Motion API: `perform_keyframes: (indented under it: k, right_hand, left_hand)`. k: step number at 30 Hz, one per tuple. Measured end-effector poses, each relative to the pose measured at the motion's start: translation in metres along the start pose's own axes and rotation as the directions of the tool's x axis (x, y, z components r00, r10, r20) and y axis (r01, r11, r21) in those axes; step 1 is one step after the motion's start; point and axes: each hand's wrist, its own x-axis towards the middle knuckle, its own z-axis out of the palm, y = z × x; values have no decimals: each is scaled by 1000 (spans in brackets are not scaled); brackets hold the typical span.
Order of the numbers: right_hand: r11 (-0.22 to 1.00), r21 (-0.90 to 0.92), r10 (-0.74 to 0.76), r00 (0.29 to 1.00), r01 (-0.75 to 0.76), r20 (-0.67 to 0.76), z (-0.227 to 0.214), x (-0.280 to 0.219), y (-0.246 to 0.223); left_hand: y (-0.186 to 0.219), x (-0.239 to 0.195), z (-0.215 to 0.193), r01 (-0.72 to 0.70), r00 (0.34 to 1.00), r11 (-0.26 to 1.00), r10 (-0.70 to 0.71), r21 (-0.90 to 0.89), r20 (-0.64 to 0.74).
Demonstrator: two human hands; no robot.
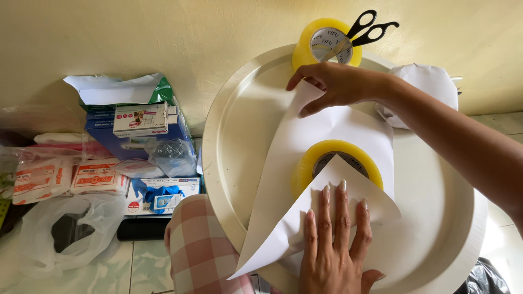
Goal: The person wraps a sheet of white paper around a roll of yellow tape, folding the edges and securing them with clear tape. The person smooths the folds and continues wrapping until the paper forms a cone-like shape around the tape roll.
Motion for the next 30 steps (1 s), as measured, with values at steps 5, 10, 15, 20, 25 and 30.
perform_keyframes:
  k: [5,10,15,20,25,30]
  right_hand:
    - [956,209,-167,967,206,-191,-1,-27,-1]
    - [933,124,-268,884,337,-384,8,-66,-9]
    - [910,-8,-371,807,414,-460,25,-104,-18]
    - [908,-119,-400,746,402,-532,43,-124,-12]
    - [913,-94,-388,774,396,-501,37,-128,-21]
    - [876,-161,-477,765,455,-433,34,-123,-31]
  left_hand:
    - [0,0,0,8,1000,1000,-8,-2,-5]
    - [-1,0,3,-11,1000,999,11,-35,-4]
    - [-3,0,5,-10,999,1000,9,-25,-33]
    - [-14,-5,-3,-65,997,997,63,-39,-51]
    - [-33,-13,-5,-181,983,980,177,-79,-56]
    - [-46,-21,-9,-237,970,967,229,-97,-86]
